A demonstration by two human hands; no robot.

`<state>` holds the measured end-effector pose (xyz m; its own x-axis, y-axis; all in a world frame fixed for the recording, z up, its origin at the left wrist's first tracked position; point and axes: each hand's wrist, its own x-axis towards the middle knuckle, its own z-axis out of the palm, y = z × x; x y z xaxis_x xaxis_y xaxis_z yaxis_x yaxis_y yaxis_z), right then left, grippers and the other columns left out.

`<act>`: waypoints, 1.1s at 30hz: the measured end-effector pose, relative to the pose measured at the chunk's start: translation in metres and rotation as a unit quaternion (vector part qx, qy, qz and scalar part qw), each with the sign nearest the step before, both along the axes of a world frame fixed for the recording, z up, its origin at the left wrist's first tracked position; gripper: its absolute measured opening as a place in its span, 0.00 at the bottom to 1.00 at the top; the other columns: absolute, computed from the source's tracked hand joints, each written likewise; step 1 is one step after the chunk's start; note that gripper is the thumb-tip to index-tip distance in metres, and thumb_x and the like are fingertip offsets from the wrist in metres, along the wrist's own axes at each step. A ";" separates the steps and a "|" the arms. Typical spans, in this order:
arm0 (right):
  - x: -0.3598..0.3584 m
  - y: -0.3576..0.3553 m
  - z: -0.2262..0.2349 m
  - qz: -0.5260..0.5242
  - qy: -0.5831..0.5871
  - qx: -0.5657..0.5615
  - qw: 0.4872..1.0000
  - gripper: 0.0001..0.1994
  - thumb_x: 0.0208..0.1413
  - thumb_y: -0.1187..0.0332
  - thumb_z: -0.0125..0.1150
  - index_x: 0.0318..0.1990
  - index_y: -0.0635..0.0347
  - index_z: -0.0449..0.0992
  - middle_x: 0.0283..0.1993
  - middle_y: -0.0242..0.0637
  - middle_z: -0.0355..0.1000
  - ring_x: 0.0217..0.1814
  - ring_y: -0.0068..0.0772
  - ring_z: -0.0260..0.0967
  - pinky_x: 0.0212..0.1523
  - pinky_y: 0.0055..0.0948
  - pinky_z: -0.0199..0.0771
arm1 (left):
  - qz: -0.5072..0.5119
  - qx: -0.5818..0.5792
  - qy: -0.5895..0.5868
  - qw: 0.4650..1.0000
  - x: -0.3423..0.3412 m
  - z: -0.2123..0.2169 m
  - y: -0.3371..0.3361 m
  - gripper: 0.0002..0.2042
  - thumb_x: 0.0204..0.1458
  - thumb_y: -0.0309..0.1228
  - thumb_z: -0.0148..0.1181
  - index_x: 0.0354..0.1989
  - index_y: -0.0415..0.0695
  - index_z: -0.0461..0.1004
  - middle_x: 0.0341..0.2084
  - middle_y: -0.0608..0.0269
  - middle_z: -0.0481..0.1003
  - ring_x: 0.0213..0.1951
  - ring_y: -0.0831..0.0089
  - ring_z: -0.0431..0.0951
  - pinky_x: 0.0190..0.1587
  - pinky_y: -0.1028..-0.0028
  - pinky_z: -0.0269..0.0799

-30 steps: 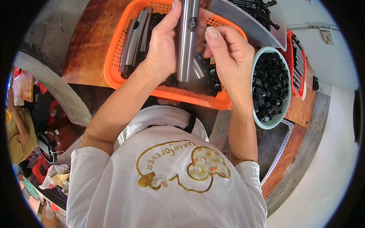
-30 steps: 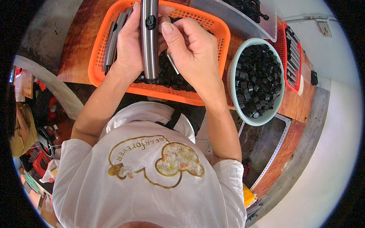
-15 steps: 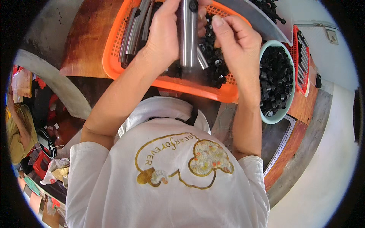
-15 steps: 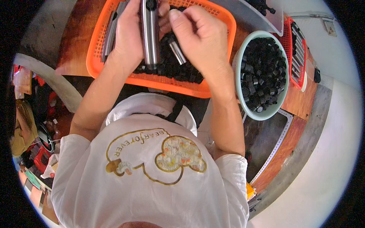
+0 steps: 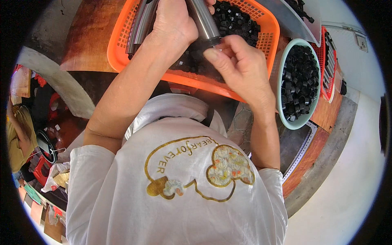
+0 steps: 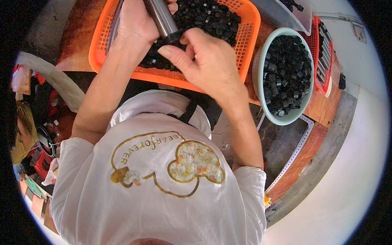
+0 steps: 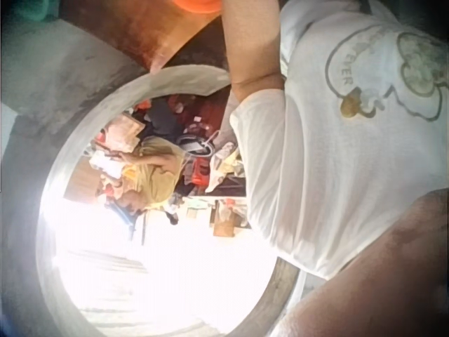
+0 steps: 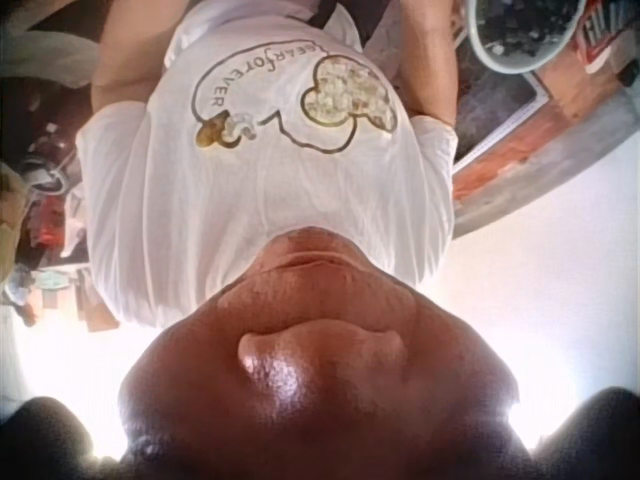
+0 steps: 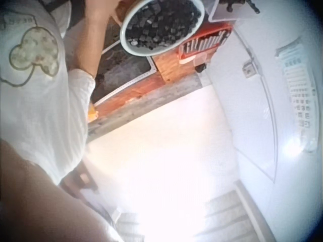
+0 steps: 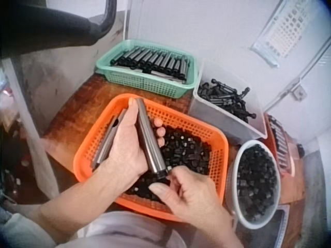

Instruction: The person repeatedly picks up cylindrical metal rods and black plastic caps, then presses the caps onto the rod ends. The person handles the parts one at a time, rotating the rods and caps to align them before seating the caps. The assembled units are placed back into the orange basket.

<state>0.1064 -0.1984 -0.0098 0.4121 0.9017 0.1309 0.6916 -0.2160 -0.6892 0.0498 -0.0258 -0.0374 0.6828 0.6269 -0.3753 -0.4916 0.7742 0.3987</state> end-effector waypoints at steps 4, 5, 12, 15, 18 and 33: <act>-0.013 0.010 -0.010 -0.014 -0.141 0.047 0.989 0.23 0.58 0.50 0.69 0.28 0.60 0.69 0.19 0.39 0.70 0.22 0.47 0.73 0.24 0.42 0.72 | 0.016 -0.003 0.032 0.999 -0.002 0.003 -0.001 0.22 0.66 0.58 0.52 0.38 0.50 0.72 0.24 0.61 0.76 0.26 0.67 0.75 0.29 0.69 0.74; -0.014 0.011 -0.011 -0.019 -0.144 0.048 0.988 0.23 0.59 0.51 0.68 0.27 0.60 0.67 0.19 0.40 0.70 0.22 0.48 0.73 0.23 0.43 0.72 | 0.002 -0.033 -0.002 0.999 -0.004 0.004 -0.001 0.22 0.65 0.59 0.53 0.36 0.50 0.71 0.23 0.61 0.75 0.24 0.66 0.74 0.28 0.69 0.73; -0.026 0.014 -0.017 -0.049 -0.178 0.084 0.979 0.23 0.59 0.49 0.68 0.28 0.59 0.67 0.18 0.35 0.65 0.20 0.42 0.69 0.20 0.39 0.69 | 0.015 -0.025 -0.025 0.999 -0.007 0.003 -0.001 0.25 0.64 0.62 0.49 0.31 0.51 0.69 0.21 0.64 0.72 0.23 0.67 0.73 0.26 0.70 0.71; -0.029 0.013 -0.022 -0.062 -0.167 0.099 0.979 0.23 0.59 0.49 0.68 0.29 0.59 0.67 0.19 0.33 0.64 0.20 0.39 0.68 0.20 0.38 0.68 | 0.035 -0.031 -0.011 0.999 -0.006 0.002 -0.002 0.25 0.65 0.61 0.48 0.31 0.51 0.69 0.20 0.65 0.70 0.23 0.67 0.72 0.26 0.71 0.69; -0.030 0.013 -0.022 -0.065 -0.161 0.101 0.980 0.23 0.59 0.50 0.68 0.29 0.59 0.68 0.19 0.34 0.64 0.21 0.41 0.68 0.20 0.38 0.68 | 0.035 -0.015 -0.033 0.999 -0.007 0.001 -0.002 0.25 0.65 0.61 0.48 0.31 0.51 0.69 0.19 0.65 0.70 0.23 0.67 0.71 0.27 0.71 0.69; -0.044 0.011 -0.022 -0.041 -0.090 0.140 0.985 0.11 0.64 0.66 0.62 0.37 0.65 0.70 0.27 0.46 0.69 0.25 0.52 0.69 0.25 0.45 0.69 | 0.008 -0.005 -0.123 0.992 -0.015 0.007 -0.005 0.31 0.65 0.66 0.38 0.32 0.50 0.70 0.16 0.62 0.68 0.16 0.65 0.69 0.18 0.70 0.67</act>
